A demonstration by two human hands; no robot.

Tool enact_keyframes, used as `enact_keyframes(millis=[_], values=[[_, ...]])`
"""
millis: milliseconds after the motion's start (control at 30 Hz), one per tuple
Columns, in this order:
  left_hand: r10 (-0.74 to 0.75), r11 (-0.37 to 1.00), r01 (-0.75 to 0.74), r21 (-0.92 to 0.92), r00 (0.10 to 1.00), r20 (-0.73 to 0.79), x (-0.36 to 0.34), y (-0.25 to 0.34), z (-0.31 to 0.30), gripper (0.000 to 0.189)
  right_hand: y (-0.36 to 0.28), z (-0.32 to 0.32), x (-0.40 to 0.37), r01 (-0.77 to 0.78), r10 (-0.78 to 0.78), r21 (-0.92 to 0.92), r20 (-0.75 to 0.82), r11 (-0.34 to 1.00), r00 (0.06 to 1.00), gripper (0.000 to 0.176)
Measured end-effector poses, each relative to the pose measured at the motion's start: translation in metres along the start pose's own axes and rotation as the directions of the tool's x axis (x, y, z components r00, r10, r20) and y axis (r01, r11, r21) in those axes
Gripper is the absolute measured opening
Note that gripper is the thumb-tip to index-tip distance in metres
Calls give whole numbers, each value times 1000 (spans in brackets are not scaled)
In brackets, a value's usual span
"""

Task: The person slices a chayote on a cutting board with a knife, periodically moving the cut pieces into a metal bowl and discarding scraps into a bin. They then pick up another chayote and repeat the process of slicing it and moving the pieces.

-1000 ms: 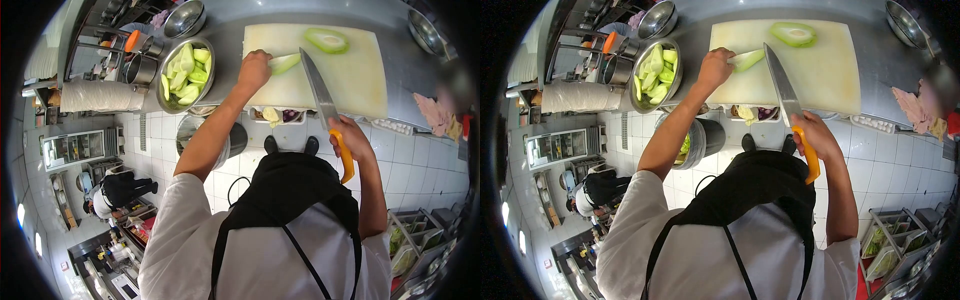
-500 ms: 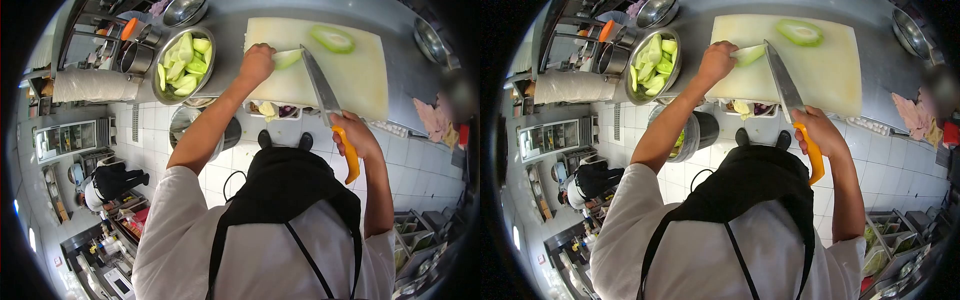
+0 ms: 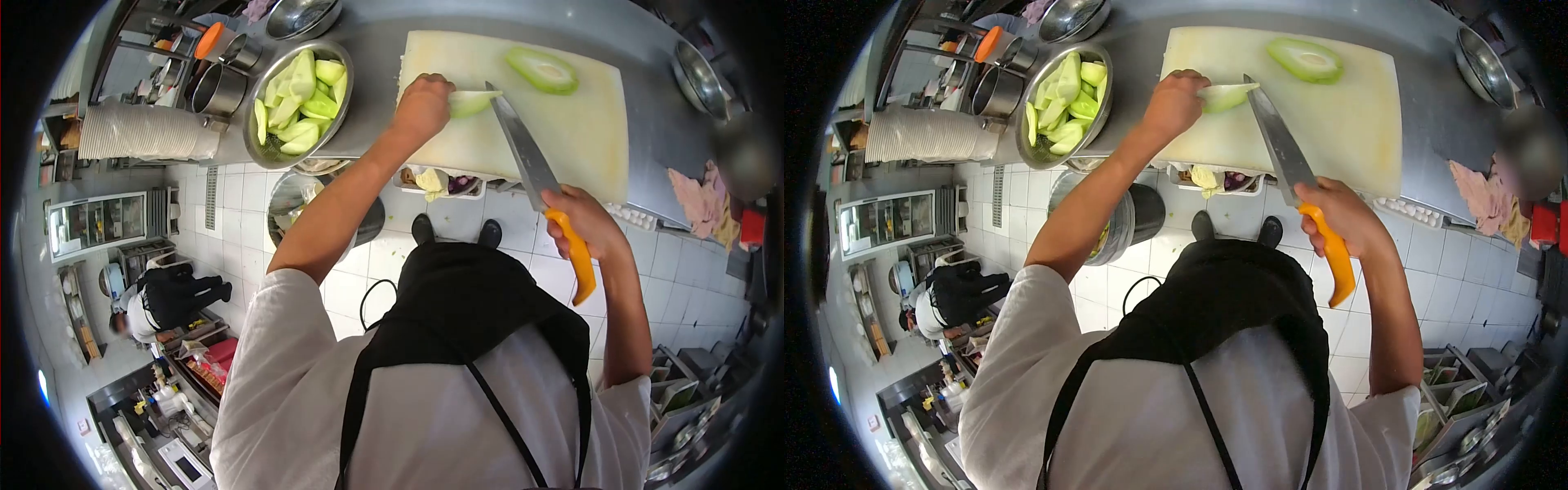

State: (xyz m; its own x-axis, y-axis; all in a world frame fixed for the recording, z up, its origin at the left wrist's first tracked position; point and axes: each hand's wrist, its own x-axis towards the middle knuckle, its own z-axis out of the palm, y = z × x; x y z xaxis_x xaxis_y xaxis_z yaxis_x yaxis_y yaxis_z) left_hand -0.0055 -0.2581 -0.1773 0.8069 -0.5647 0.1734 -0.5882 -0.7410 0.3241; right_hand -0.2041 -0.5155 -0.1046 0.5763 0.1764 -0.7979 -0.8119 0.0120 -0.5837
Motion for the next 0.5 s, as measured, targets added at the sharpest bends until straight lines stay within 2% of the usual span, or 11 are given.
enact_keyframes(millis=[67, 167, 267, 367, 500], values=[[12, 1000, -12, 11, 1000, 12, 2, 2, -2, 33, -4, 1, -7, -18, 18, -5, -2, 1000, 1000, 31], [-28, 1000, 28, -5, 1000, 1, 2, 1, -2, 33, -2, 7, 10, 49, -49, 22, 2, 999, 999, 30], [-56, 998, 55, 17, 996, 65, 3, 3, -5, 32, -2, 7, 6, 28, -28, -5, -1, 1000, 1000, 29], [-19, 1000, 19, -5, 1000, 23, 0, 1, -5, 32, -4, 3, -9, -20, 21, -42, 21, 999, 1000, 29], [-18, 1000, 17, 14, 999, 38, 3, 0, -3, 32, -3, 2, 8, 24, -23, -22, 58, 999, 998, 29]])
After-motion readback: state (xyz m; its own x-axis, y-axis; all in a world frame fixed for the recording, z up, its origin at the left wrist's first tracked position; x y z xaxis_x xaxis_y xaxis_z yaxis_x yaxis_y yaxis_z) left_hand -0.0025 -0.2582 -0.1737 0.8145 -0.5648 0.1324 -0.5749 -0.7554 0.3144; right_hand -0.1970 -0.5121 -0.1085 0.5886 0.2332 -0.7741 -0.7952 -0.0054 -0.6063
